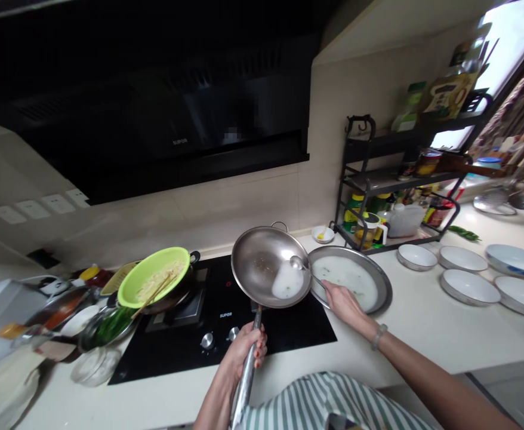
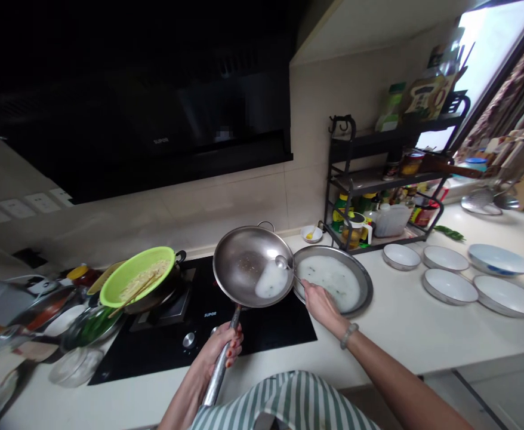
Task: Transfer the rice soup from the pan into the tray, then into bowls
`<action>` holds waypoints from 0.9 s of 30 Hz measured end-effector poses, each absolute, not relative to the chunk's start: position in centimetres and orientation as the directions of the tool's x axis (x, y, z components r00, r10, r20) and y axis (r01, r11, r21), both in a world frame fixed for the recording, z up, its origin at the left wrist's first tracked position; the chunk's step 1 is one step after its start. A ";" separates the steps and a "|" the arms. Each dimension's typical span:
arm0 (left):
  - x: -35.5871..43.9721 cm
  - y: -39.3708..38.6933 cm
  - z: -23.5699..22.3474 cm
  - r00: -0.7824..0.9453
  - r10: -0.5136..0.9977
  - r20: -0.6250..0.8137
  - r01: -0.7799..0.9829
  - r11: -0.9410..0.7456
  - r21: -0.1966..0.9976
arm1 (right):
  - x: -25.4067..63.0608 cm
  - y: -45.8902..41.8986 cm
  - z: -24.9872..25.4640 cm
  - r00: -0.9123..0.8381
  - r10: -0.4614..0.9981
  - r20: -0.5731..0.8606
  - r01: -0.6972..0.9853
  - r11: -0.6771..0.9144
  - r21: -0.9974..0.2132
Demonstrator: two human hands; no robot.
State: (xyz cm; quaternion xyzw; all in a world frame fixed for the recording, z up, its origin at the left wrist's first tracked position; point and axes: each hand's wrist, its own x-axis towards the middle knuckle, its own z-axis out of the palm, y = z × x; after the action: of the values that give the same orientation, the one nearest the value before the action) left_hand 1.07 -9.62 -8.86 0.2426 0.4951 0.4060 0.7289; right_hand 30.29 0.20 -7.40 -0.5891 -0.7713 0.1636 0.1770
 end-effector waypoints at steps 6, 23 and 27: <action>1.3 -9.7 -8.5 0.156 0.830 -0.535 -0.343 0.553 0.759 | 29.0 1.1 -8.1 -0.168 0.985 0.029 0.686 0.138 -0.714; 1.1 -9.7 -8.9 0.158 0.832 -0.532 -0.357 0.551 0.755 | 31.3 -1.4 -4.4 0.018 0.931 -0.364 0.124 -0.364 -0.923; 1.0 -9.7 -9.0 0.156 0.834 -0.529 -0.354 0.547 0.758 | 31.8 -1.8 -3.6 0.035 0.918 -0.396 0.098 -0.397 -0.912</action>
State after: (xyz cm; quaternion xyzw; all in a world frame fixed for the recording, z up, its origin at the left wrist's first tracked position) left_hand 1.04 -9.69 -8.98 0.2387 0.5028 0.4115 0.7217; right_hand 31.81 -1.82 -3.61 -0.6196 -0.4099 0.5610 0.3652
